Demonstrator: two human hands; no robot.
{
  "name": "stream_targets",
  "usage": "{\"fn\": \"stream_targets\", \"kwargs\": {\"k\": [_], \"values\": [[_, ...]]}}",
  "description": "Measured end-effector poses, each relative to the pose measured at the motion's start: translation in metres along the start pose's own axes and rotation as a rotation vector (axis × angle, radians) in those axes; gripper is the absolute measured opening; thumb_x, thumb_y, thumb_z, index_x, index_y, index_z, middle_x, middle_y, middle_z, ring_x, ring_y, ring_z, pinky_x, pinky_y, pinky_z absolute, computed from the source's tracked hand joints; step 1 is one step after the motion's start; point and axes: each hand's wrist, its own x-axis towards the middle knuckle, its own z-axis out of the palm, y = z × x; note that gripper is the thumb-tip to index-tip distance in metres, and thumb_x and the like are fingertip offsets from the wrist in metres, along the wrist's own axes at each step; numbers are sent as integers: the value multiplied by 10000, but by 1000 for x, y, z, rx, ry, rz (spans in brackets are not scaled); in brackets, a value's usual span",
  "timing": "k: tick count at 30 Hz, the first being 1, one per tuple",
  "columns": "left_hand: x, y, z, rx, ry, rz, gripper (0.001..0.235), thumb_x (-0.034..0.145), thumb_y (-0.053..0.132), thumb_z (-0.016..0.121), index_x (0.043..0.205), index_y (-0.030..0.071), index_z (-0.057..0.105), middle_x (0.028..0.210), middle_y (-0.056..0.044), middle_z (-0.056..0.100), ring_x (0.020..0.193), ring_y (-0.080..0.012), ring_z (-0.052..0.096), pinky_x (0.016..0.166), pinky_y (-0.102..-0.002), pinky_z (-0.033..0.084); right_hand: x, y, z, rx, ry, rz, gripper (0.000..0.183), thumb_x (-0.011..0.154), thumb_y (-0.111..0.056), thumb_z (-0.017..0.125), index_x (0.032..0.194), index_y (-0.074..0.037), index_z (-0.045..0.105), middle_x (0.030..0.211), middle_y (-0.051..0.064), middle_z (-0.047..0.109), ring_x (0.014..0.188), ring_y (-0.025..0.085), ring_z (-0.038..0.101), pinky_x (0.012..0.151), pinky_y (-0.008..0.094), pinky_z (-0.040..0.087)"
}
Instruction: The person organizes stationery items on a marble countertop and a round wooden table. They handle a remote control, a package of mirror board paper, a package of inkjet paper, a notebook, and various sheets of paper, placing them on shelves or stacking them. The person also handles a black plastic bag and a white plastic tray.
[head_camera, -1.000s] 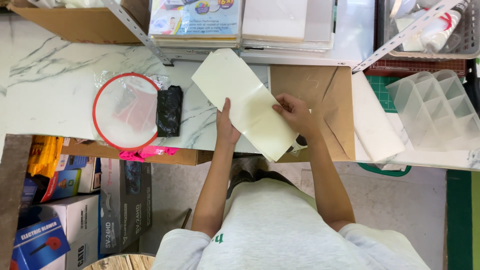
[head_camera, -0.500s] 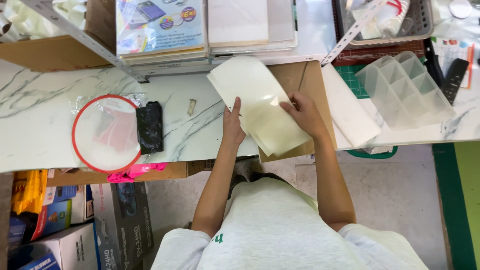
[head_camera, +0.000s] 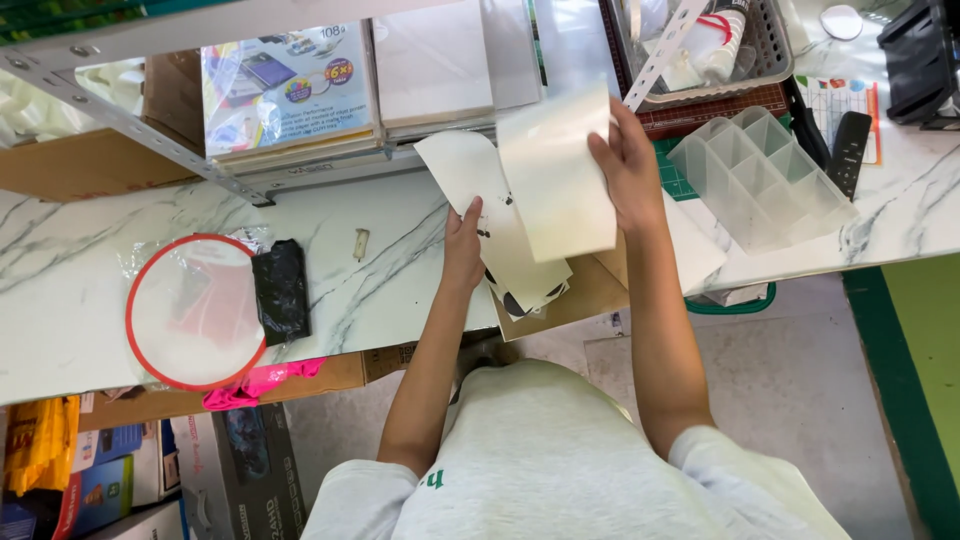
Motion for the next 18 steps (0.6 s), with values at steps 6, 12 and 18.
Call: {"fn": "stream_targets", "kwargs": {"k": [6, 12, 18], "values": [[4, 15, 4, 62, -33, 58, 496, 1030, 176, 587, 1490, 58, 446, 1369, -93, 609, 1199, -196, 603, 983, -346, 514, 90, -18, 28, -41, -148, -397, 516, 1121, 89, 557, 1596, 6, 375, 1552, 128, 570, 1420, 174, 559, 1190, 295, 450], [12, 27, -7, 120, -122, 112, 557, 1027, 141, 589, 1531, 64, 366, 1407, -90, 588, 1242, -185, 592, 1025, -331, 503, 187, 32, -27, -994, 158, -556, 549, 1072, 67, 650, 1568, 2, 424, 1335, 217, 663, 1169, 355, 660, 996, 407, 544], [13, 33, -2, 189, -89, 36, 575, 1008, 165, 598, 1530, 77, 371, 1362, -97, 599, 1194, -200, 601, 976, -355, 512, 240, 91, -58, -1647, 262, -215, 829, 870, 56, 679, 1598, 29, 286, 1361, 298, 509, 1060, 442, 651, 847, 467, 567]]}}
